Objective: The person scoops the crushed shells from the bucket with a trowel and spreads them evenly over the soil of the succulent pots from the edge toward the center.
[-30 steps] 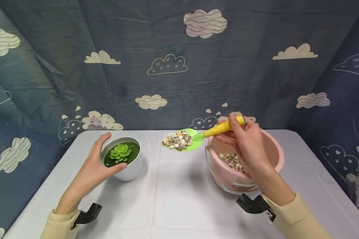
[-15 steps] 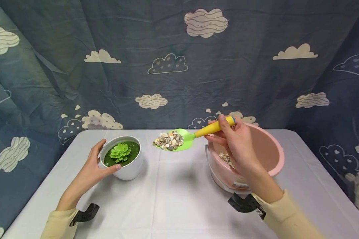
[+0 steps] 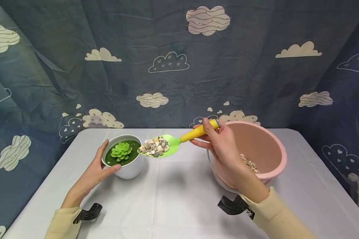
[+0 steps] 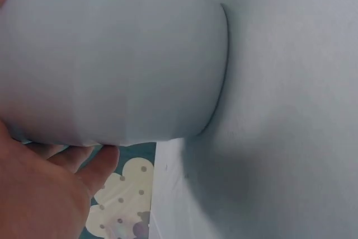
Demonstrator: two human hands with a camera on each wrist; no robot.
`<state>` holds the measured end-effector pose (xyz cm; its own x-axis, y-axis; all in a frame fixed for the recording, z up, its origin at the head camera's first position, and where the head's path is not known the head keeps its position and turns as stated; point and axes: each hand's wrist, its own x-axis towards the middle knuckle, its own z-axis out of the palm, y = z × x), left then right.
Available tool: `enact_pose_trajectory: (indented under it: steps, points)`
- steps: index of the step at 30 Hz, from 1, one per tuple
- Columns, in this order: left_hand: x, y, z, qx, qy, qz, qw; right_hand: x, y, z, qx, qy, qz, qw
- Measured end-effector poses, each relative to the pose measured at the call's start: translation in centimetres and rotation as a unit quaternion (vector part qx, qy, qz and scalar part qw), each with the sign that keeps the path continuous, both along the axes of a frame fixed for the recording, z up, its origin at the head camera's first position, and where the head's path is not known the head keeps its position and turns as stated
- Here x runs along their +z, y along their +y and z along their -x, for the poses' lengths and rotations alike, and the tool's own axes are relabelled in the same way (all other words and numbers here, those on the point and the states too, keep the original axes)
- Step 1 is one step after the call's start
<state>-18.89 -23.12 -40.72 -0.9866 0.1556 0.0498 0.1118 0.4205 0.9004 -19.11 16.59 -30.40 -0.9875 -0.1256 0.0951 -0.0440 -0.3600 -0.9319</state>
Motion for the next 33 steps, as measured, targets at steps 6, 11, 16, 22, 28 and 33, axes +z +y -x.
enact_pose_trajectory:
  steps: [6,11,16,22,28,33]
  points:
    - [0.2,0.0,-0.2,0.000,-0.017,-0.035,0.9992,-0.5,-1.2,0.4,0.001,-0.010,-0.011,0.9999]
    - [0.2,0.1,-0.2,0.003,-0.019,-0.039,0.9991,-1.0,-2.3,0.8,-0.008,-0.014,0.005,0.9999]
    - [0.2,0.1,-0.3,0.002,-0.021,-0.042,0.9989,-1.6,-3.8,1.2,-0.004,-0.002,0.015,0.9999]
    - [0.2,0.0,-0.2,0.004,-0.021,-0.027,0.9994,-2.5,-6.1,1.9,-0.010,-0.003,0.007,0.9999]
    - [0.2,0.0,-0.2,0.003,-0.026,-0.024,0.9994,-3.4,-8.0,2.3,-0.021,-0.004,0.022,0.9995]
    - [0.3,-0.1,-0.1,0.003,-0.029,-0.020,0.9994,-3.6,-9.3,2.5,-0.026,-0.001,0.033,0.9991]
